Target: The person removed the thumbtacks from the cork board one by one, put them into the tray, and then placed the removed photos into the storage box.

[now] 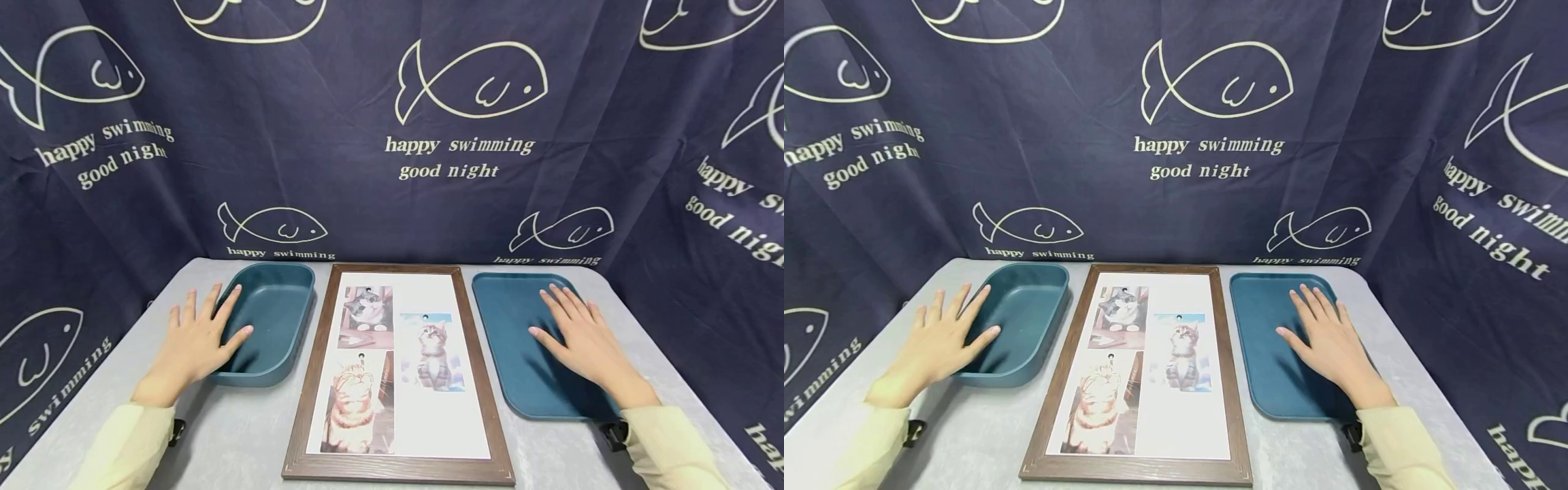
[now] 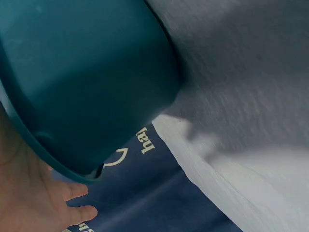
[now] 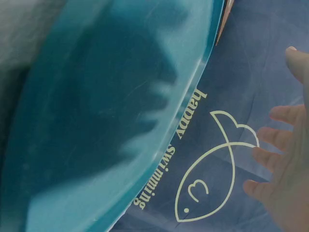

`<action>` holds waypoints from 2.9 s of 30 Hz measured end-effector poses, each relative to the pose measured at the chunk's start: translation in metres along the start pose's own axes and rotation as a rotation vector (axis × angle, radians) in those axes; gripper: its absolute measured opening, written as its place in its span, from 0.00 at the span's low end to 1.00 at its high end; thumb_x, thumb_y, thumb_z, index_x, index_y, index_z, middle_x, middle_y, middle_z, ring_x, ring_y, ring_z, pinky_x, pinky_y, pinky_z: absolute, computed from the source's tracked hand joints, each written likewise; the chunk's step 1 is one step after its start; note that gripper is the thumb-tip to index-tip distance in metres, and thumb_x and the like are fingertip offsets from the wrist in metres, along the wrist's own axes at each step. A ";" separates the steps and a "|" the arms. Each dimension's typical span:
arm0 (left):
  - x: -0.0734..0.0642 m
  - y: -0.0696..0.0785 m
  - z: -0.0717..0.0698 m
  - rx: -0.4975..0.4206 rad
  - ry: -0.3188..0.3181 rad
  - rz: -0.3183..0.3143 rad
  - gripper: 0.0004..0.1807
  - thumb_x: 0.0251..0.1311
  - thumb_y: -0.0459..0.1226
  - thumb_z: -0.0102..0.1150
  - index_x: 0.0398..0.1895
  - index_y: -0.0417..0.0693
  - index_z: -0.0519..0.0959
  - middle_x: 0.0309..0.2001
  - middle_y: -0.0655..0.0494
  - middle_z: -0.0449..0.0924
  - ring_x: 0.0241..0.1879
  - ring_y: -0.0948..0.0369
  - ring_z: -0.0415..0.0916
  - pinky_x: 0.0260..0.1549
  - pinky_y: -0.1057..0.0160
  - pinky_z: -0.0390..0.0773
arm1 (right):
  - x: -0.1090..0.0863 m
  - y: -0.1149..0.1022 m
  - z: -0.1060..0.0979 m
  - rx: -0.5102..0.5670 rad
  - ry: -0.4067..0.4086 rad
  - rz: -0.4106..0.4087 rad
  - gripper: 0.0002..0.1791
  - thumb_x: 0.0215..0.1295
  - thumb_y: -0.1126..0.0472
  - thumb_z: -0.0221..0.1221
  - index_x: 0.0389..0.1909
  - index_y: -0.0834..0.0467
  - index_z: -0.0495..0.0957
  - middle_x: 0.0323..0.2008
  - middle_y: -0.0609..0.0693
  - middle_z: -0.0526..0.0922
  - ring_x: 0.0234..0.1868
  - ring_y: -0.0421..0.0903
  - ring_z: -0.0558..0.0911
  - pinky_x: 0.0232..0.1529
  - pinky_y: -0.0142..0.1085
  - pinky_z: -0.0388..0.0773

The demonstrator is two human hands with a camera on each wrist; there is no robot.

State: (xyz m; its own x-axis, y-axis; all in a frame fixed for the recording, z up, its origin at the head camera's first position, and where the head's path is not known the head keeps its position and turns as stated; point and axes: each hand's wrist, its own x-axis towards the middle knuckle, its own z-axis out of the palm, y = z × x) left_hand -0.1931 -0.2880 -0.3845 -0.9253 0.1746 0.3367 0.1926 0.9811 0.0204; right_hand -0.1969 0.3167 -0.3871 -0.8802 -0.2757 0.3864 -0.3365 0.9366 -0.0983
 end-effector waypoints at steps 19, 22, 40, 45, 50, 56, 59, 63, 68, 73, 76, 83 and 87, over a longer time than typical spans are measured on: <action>0.011 0.019 0.004 0.029 0.079 0.117 0.39 0.57 0.59 0.49 0.70 0.59 0.52 0.66 0.40 0.57 0.61 0.32 0.53 0.51 0.36 0.58 | 0.024 -0.017 0.004 0.005 0.077 -0.146 0.34 0.58 0.47 0.58 0.59 0.64 0.67 0.58 0.61 0.70 0.60 0.58 0.67 0.61 0.55 0.55; 0.012 0.023 0.005 0.038 0.073 0.130 0.39 0.57 0.59 0.48 0.70 0.59 0.52 0.67 0.41 0.56 0.62 0.33 0.53 0.52 0.36 0.59 | 0.028 -0.021 0.007 0.002 0.096 -0.180 0.33 0.57 0.48 0.59 0.58 0.64 0.68 0.56 0.61 0.72 0.58 0.58 0.69 0.60 0.54 0.57; 0.015 0.047 0.008 0.005 0.123 0.209 0.38 0.56 0.58 0.52 0.68 0.56 0.58 0.66 0.45 0.60 0.63 0.38 0.56 0.53 0.38 0.62 | 0.038 -0.046 0.019 -0.027 0.050 -0.285 0.29 0.59 0.48 0.58 0.56 0.62 0.70 0.52 0.58 0.77 0.52 0.57 0.75 0.55 0.52 0.65; 0.017 0.054 0.008 -0.004 0.124 0.235 0.37 0.56 0.58 0.51 0.67 0.56 0.59 0.65 0.46 0.61 0.62 0.40 0.58 0.53 0.40 0.63 | 0.041 -0.054 0.021 -0.026 0.016 -0.306 0.29 0.60 0.47 0.57 0.56 0.62 0.71 0.51 0.58 0.77 0.52 0.56 0.75 0.54 0.51 0.67; 0.018 0.063 0.008 -0.016 0.115 0.265 0.37 0.56 0.58 0.50 0.67 0.55 0.59 0.65 0.46 0.61 0.61 0.42 0.60 0.52 0.41 0.64 | 0.044 -0.062 0.022 -0.023 -0.007 -0.320 0.28 0.61 0.46 0.55 0.55 0.61 0.71 0.50 0.57 0.78 0.51 0.55 0.76 0.53 0.50 0.67; 0.018 0.073 0.011 -0.044 0.094 0.294 0.37 0.58 0.58 0.49 0.68 0.54 0.58 0.65 0.46 0.61 0.61 0.42 0.60 0.52 0.41 0.65 | 0.049 -0.069 0.024 -0.019 -0.006 -0.349 0.27 0.61 0.47 0.55 0.54 0.62 0.72 0.49 0.57 0.79 0.50 0.55 0.77 0.52 0.50 0.69; 0.018 0.078 0.013 -0.058 0.099 0.312 0.36 0.58 0.58 0.50 0.67 0.54 0.59 0.64 0.46 0.62 0.61 0.42 0.60 0.53 0.41 0.64 | 0.051 -0.071 0.027 -0.021 0.011 -0.369 0.26 0.60 0.48 0.56 0.53 0.62 0.73 0.48 0.56 0.79 0.49 0.54 0.77 0.51 0.50 0.69; 0.018 0.086 0.013 -0.067 0.094 0.334 0.36 0.58 0.58 0.49 0.66 0.52 0.60 0.64 0.46 0.63 0.61 0.43 0.60 0.54 0.42 0.64 | 0.055 -0.073 0.033 -0.018 0.021 -0.387 0.25 0.60 0.48 0.57 0.52 0.61 0.74 0.46 0.55 0.80 0.47 0.53 0.78 0.50 0.49 0.70; 0.018 0.096 0.014 -0.067 0.076 0.365 0.35 0.59 0.57 0.48 0.66 0.51 0.61 0.63 0.47 0.64 0.62 0.45 0.61 0.55 0.44 0.64 | 0.058 -0.077 0.036 -0.006 0.012 -0.407 0.22 0.60 0.49 0.57 0.49 0.60 0.76 0.43 0.53 0.81 0.45 0.52 0.79 0.48 0.48 0.71; 0.019 0.107 0.015 -0.053 0.095 0.411 0.34 0.58 0.55 0.50 0.65 0.51 0.62 0.61 0.47 0.66 0.60 0.46 0.63 0.56 0.45 0.64 | 0.062 -0.081 0.039 -0.013 0.008 -0.443 0.19 0.60 0.51 0.57 0.48 0.59 0.76 0.43 0.51 0.81 0.44 0.50 0.79 0.46 0.46 0.72; 0.019 0.113 0.018 -0.042 0.107 0.446 0.33 0.59 0.55 0.50 0.64 0.50 0.64 0.59 0.48 0.68 0.59 0.47 0.64 0.55 0.46 0.65 | 0.065 -0.084 0.041 -0.012 -0.001 -0.463 0.18 0.60 0.52 0.58 0.48 0.58 0.76 0.43 0.51 0.81 0.44 0.49 0.79 0.46 0.46 0.72; 0.020 0.127 0.022 -0.031 0.100 0.519 0.30 0.60 0.54 0.49 0.61 0.48 0.67 0.56 0.49 0.70 0.56 0.49 0.67 0.54 0.49 0.67 | 0.071 -0.089 0.048 0.007 0.011 -0.518 0.17 0.56 0.55 0.62 0.45 0.58 0.77 0.40 0.50 0.81 0.41 0.48 0.80 0.44 0.45 0.73; 0.020 0.135 0.025 -0.039 0.083 0.548 0.28 0.60 0.53 0.49 0.60 0.48 0.68 0.54 0.50 0.71 0.56 0.52 0.67 0.54 0.51 0.67 | 0.073 -0.092 0.050 0.009 -0.001 -0.520 0.17 0.55 0.56 0.63 0.44 0.58 0.77 0.39 0.50 0.81 0.41 0.47 0.80 0.43 0.45 0.73</action>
State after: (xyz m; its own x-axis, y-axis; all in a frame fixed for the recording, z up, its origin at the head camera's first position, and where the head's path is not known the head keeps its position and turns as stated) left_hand -0.1938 -0.1499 -0.3981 -0.6581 0.6496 0.3807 0.6516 0.7447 -0.1441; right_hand -0.2472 0.2001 -0.3956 -0.5963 -0.7044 0.3849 -0.7324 0.6738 0.0985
